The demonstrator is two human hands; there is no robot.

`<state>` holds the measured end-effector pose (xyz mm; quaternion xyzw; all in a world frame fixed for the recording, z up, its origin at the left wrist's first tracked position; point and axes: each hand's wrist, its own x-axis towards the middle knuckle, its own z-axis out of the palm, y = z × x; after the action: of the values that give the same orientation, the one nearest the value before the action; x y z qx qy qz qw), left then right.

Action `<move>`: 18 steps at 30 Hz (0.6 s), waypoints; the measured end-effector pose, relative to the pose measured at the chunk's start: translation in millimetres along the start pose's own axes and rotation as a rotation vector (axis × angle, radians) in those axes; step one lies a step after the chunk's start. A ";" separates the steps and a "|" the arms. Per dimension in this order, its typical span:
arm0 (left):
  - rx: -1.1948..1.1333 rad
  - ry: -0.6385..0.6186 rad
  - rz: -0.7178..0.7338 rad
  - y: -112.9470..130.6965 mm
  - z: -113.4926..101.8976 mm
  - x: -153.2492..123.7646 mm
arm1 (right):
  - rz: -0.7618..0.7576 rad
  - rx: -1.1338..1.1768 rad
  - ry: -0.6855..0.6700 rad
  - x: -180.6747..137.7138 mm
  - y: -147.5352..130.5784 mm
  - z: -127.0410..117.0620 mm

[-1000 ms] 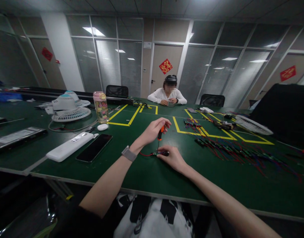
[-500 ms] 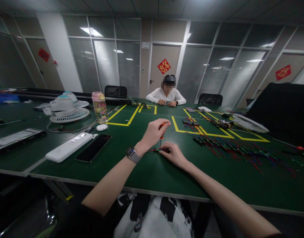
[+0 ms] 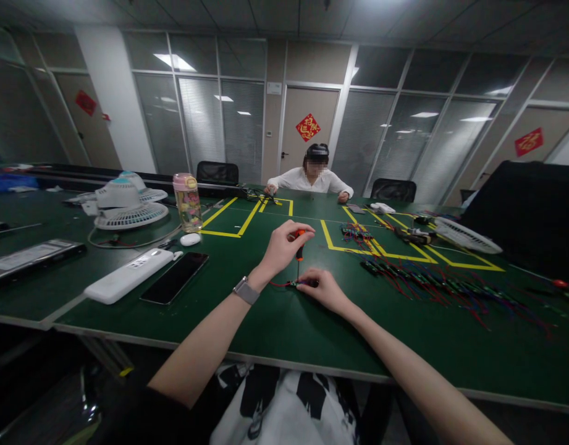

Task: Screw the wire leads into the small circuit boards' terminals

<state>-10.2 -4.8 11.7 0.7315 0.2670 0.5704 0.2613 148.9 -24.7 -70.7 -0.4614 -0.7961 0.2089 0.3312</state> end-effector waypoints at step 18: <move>-0.007 0.041 0.001 0.2 0.1 -2.1 | -0.015 -0.034 0.012 -0.3 -3.2 -1.3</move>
<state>-10.5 -6.4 10.3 0.7188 0.2701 0.5865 0.2579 148.0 -26.5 -67.9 -0.4621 -0.8011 0.1901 0.3296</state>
